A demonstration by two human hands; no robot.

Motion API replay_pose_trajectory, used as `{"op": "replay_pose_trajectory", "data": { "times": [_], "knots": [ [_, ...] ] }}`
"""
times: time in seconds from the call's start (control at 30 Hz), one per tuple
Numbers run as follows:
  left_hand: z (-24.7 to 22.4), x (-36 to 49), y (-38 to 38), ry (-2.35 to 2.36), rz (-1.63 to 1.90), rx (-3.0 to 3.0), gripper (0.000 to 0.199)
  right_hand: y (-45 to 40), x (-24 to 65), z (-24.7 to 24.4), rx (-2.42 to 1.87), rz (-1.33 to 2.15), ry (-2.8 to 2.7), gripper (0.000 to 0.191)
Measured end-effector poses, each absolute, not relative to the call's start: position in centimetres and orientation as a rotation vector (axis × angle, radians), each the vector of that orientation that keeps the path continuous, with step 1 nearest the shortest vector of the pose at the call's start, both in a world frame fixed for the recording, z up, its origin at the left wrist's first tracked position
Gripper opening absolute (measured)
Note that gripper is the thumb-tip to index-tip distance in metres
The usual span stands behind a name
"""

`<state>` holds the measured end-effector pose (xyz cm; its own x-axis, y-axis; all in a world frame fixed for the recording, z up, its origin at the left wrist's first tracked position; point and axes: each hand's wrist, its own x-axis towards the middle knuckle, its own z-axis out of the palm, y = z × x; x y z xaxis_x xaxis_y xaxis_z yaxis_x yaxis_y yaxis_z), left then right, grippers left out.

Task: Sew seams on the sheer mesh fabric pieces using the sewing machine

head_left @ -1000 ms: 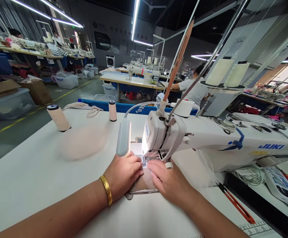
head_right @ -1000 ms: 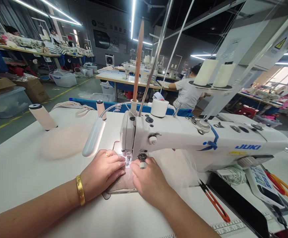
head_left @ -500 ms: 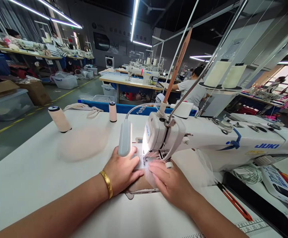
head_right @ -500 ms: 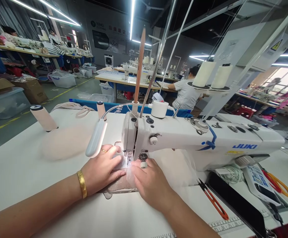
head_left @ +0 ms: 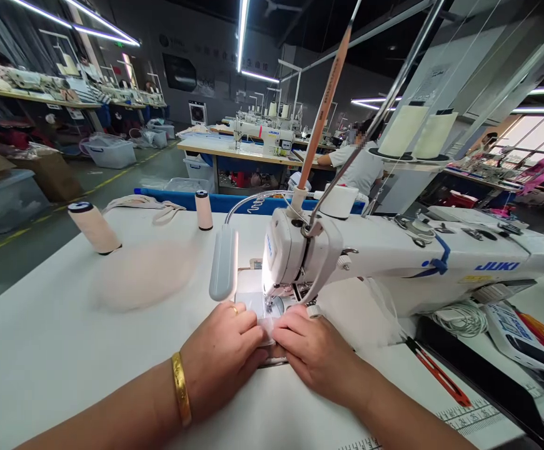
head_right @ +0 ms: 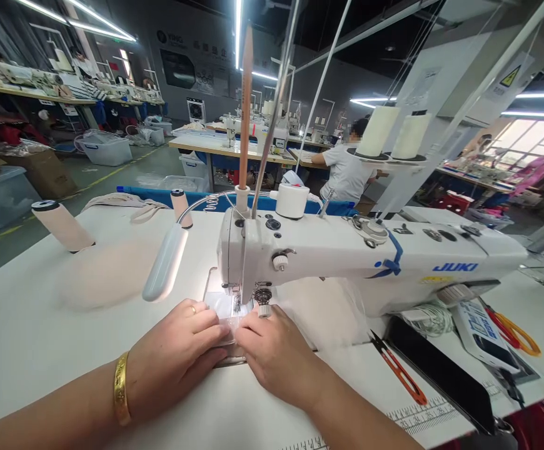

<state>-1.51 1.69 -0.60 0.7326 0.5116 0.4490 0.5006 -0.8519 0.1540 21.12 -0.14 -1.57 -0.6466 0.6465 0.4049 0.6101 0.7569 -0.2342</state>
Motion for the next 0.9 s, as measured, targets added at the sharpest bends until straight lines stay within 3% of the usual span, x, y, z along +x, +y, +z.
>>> {"op": "replay_pose_trajectory", "data": {
  "times": [0.9],
  "knots": [
    [-1.8,-2.0,3.2,0.745,0.922,2.952,0.025,0.1,20.9,-2.7,-1.089,0.071,-2.374,0.042]
  ]
}}
